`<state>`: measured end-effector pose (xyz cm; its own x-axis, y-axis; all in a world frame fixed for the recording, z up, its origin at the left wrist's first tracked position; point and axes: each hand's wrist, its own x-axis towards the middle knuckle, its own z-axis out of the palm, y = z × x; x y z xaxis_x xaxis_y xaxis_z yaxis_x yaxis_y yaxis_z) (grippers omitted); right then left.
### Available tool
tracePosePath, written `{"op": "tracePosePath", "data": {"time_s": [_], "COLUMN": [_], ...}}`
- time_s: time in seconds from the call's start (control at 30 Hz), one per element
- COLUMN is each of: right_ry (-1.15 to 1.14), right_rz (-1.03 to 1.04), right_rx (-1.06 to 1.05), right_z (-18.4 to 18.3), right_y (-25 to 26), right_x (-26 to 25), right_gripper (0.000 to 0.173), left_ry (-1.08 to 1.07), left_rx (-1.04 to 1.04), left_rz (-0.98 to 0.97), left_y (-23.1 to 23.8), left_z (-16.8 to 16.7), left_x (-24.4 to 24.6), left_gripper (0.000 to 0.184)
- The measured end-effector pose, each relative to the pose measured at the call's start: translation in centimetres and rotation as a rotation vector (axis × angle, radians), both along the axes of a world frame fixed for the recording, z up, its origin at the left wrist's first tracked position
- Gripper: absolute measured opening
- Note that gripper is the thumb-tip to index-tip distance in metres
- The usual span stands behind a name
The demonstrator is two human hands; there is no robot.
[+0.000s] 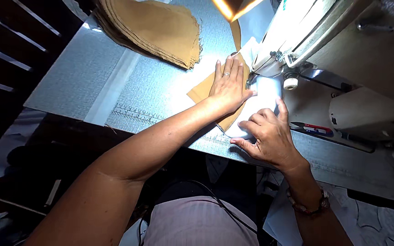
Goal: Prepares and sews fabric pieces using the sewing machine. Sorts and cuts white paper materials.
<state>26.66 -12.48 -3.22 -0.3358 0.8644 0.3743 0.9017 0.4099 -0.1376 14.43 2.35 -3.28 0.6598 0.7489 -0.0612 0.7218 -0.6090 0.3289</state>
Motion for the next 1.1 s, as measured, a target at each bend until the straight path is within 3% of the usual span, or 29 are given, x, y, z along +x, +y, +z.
{"op": "tracePosePath", "data": {"time_s": [0.13,0.23,0.33,0.6,1.1], "right_ry": [0.005,0.039,0.087,0.140,0.133], "right_rz": [-0.029,-0.049,-0.101,-0.155,-0.231], "right_rx": [0.009,0.008,0.020,0.038,0.068], "right_z": [-0.2,-0.7,-1.8,-2.3,-2.9], "right_y": [-1.2,-2.3,-3.3,-3.8,-2.0], "right_x": [-0.7,-1.8,-2.5,-3.3,-3.2], "right_gripper": [0.056,0.052,0.051,0.047,0.052], "left_ry": [-0.043,-0.260,-0.455,-0.452,-0.403], "left_rx": [-0.023,0.015,0.125,0.210,0.196], "left_rz": [-0.177,-0.330,-0.463,-0.514,-0.470], "left_y": [-1.4,-2.4,-3.3,-5.2,-4.9], "left_z": [-0.4,-0.9,-1.7,-2.3,-2.0], "left_x": [-2.2,-5.5,-8.8,-11.4,-10.1], "left_gripper": [0.064,0.041,0.033,0.034,0.034]}}
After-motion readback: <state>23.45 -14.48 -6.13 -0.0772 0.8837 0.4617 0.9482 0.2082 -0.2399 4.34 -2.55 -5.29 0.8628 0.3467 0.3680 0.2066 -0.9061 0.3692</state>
